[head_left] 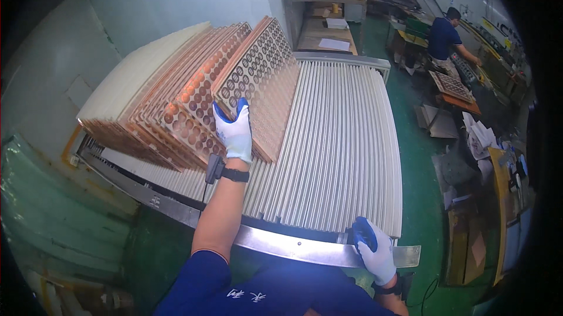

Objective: Moving and sorting large printed circuit board sheets between a drying rack and a processing workstation.

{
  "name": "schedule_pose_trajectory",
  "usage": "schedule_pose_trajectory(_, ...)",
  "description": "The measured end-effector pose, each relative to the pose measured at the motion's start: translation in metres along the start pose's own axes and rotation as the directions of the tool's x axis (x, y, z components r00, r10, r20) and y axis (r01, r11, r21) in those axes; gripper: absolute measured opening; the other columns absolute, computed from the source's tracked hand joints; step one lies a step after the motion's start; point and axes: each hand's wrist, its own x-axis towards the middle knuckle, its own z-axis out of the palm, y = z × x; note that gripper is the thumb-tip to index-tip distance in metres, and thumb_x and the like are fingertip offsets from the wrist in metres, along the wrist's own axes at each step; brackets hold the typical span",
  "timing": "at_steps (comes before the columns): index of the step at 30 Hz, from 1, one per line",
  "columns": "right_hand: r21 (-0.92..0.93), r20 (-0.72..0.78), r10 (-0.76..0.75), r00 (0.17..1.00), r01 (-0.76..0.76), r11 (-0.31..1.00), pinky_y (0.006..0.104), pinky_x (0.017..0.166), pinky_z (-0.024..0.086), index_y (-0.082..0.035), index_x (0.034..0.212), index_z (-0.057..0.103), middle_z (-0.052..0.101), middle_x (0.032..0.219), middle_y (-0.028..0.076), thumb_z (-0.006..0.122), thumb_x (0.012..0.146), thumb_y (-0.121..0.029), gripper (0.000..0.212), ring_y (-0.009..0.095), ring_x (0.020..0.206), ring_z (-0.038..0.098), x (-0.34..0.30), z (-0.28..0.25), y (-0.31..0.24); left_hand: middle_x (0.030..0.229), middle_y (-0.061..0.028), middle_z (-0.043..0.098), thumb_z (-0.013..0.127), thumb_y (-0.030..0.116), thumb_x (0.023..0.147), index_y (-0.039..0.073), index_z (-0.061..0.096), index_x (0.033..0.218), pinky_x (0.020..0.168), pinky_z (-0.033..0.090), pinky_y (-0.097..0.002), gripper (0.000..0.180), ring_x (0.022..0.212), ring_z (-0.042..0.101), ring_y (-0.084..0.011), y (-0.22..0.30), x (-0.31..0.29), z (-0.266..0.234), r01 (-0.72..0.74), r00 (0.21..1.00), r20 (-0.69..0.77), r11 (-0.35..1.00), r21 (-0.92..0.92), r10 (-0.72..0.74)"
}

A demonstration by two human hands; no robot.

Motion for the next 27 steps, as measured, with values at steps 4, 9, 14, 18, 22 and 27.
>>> schedule_pose_trajectory(4, 0.135, 0.014, 0.051, 0.999, -0.052, 0.99, 0.0342, 0.092, 0.049, 0.006, 0.125, 0.051, 0.063, 0.113, 0.02, 0.06, 0.076, -0.005, 0.051, 0.026, 0.104, 0.063, 0.002, 0.001, 0.001, 0.121, -0.0163, 0.055, 0.074, 0.017, 0.081, -0.007, 0.043, 0.13, 0.094, 0.043, -0.0326, 0.063, 0.109, 0.055, -0.023, 0.002, -0.004, 0.007, -0.036, 0.999, -0.003, 0.999, -0.022, 0.036)
schedule_pose_trajectory(9, 0.151, 0.001, 0.024, 1.0, -0.024, 0.988, 0.0328, 0.091, 0.049, 0.007, 0.125, 0.051, 0.063, 0.114, 0.019, 0.058, 0.076, -0.004, 0.051, 0.025, 0.104, 0.063, 0.001, 0.001, -0.001, 0.094, -0.0127, 0.061, 0.074, 0.023, 0.081, -0.005, 0.061, 0.1, 0.077, 0.047, -0.035, 0.036, 0.086, 0.061, -0.0217, 0.01, 0.003, 0.015, 0.012, 0.999, 0.028, 0.992, 0.125, -0.016)
schedule_pose_trajectory(14, 0.155, 0.021, 0.071, 0.997, -0.073, 0.985, 0.0328, 0.088, 0.05, 0.007, 0.125, 0.051, 0.064, 0.111, 0.019, 0.06, 0.079, -0.006, 0.049, 0.024, 0.099, 0.065, 0.002, 0.0, -0.003, 0.097, -0.0129, 0.067, 0.074, 0.028, 0.082, -0.006, 0.06, 0.104, 0.078, 0.048, -0.032, 0.043, 0.084, 0.062, -0.0202, 0.029, 0.002, 0.017, 0.066, 0.996, -0.085, 0.949, 0.309, -0.042)
schedule_pose_trajectory(18, 0.143, 0.017, 0.042, 0.999, -0.044, 0.989, 0.0323, 0.086, 0.051, 0.006, 0.125, 0.052, 0.065, 0.11, 0.019, 0.062, 0.082, -0.008, 0.047, 0.023, 0.096, 0.066, 0.004, -0.004, -0.012, 0.09, -0.0074, 0.067, 0.071, 0.025, 0.086, -0.004, 0.061, 0.104, 0.072, 0.047, -0.0289, 0.036, 0.077, 0.059, -0.0146, 0.022, 0.005, 0.011, 0.0, 1.0, -0.021, 0.973, 0.231, 0.005)
schedule_pose_trajectory(22, 0.126, 0.012, 0.023, 1.0, -0.024, 0.992, 0.0324, 0.087, 0.051, 0.005, 0.126, 0.052, 0.065, 0.111, 0.018, 0.063, 0.082, -0.009, 0.047, 0.023, 0.097, 0.066, 0.001, -0.009, -0.01, 0.081, -0.0045, 0.063, 0.071, 0.022, 0.086, -0.005, 0.062, 0.103, 0.066, 0.045, -0.0268, 0.033, 0.07, 0.053, -0.0119, 0.025, 0.007, 0.011, 0.023, 0.999, -0.038, 0.983, 0.185, -0.016)
schedule_pose_trajectory(27, 0.198, -0.026, 0.035, 0.999, -0.029, 0.98, 0.0338, 0.091, 0.049, 0.004, 0.128, 0.051, 0.064, 0.114, 0.018, 0.064, 0.083, -0.013, 0.05, 0.024, 0.104, 0.064, -0.013, -0.007, 0.009, 0.061, -0.005, 0.054, 0.072, 0.032, 0.083, -0.004, 0.059, 0.072, 0.056, 0.039, -0.0364, 0.04, 0.06, 0.044, -0.0188, 0.04, 0.04, 0.02, -0.024, 0.998, -0.031, 0.843, 0.537, 0.048)
